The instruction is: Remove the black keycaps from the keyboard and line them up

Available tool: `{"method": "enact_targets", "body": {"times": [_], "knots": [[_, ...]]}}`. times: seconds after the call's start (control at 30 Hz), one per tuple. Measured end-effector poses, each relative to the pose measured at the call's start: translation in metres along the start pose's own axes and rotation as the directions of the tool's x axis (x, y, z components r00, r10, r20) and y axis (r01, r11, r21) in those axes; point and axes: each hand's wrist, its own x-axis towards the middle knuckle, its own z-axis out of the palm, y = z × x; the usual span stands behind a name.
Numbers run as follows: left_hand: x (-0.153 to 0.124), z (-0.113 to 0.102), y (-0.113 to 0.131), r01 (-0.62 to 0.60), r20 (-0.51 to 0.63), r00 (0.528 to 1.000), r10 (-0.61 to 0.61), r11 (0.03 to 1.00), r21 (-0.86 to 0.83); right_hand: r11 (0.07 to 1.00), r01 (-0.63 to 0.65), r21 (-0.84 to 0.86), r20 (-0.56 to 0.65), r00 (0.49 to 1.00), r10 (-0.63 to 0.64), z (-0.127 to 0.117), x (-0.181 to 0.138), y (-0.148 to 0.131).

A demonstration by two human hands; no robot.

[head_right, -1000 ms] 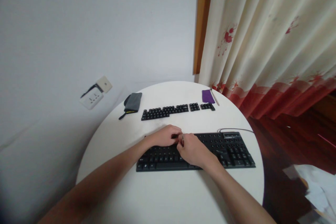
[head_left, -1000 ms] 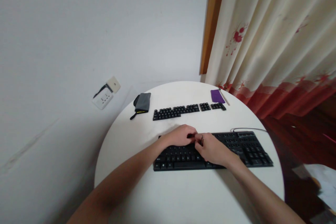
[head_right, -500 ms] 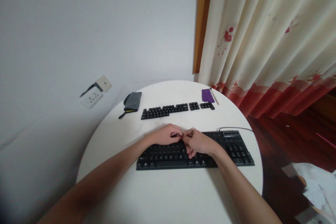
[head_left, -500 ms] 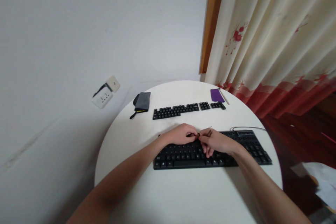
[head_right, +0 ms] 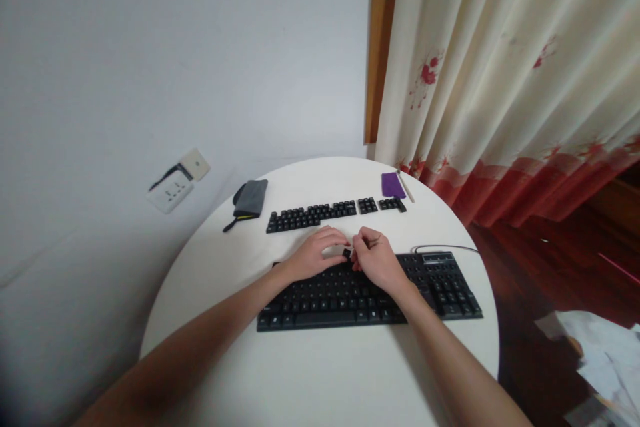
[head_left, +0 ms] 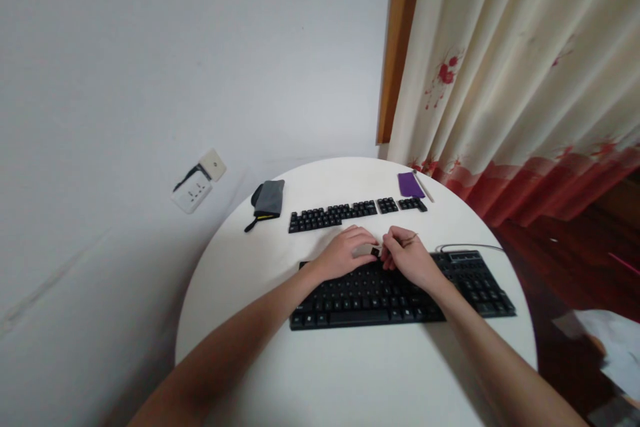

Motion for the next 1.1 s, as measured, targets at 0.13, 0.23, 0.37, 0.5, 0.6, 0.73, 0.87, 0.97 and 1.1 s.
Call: {"method": "enact_targets", "body": {"times": [0.13,0.23,0.37,0.5,0.6,0.73,0.87,0.97,1.1], "knots": [[-0.001,0.002,-0.002,-0.051,-0.002,0.999,0.051,0.997,0.054,0.999,0.027,-0.035,-0.006,1.000,-0.028,0.001,-0.001,0.001],[-0.001,0.003,-0.004,-0.050,-0.021,0.998,0.051,0.997,0.062,0.999,0.023,-0.037,-0.018,1.000,-0.023,0.002,-0.001,0.000],[0.000,0.002,-0.002,-0.033,-0.049,0.998,0.033,0.999,-0.002,1.000,0.001,-0.015,-0.041,0.999,-0.002,0.003,-0.001,-0.002],[0.000,-0.001,0.000,0.020,-0.085,0.996,-0.030,0.993,-0.121,1.000,-0.010,0.001,-0.054,0.998,0.010,0.002,0.000,-0.002],[0.001,-0.003,0.001,0.097,-0.132,0.984,-0.122,0.978,-0.183,1.000,-0.011,-0.027,-0.095,0.995,0.008,0.001,0.003,0.000],[0.002,-0.004,0.002,0.111,-0.183,0.972,-0.147,0.975,-0.193,0.996,0.012,-0.089,-0.127,0.992,-0.023,0.001,0.004,0.002],[0.003,-0.004,0.003,0.033,-0.231,0.971,-0.068,0.988,-0.152,0.986,0.094,-0.138,-0.027,0.995,-0.099,0.005,0.002,0.003],[0.004,-0.004,0.002,-0.015,-0.242,0.970,-0.010,0.995,-0.098,0.981,0.140,-0.138,0.085,0.988,-0.129,0.008,0.000,0.001],[0.006,-0.007,0.003,-0.079,-0.243,0.967,0.076,0.997,-0.005,0.969,0.168,-0.179,0.115,0.982,-0.148,0.010,-0.002,0.000]]}}
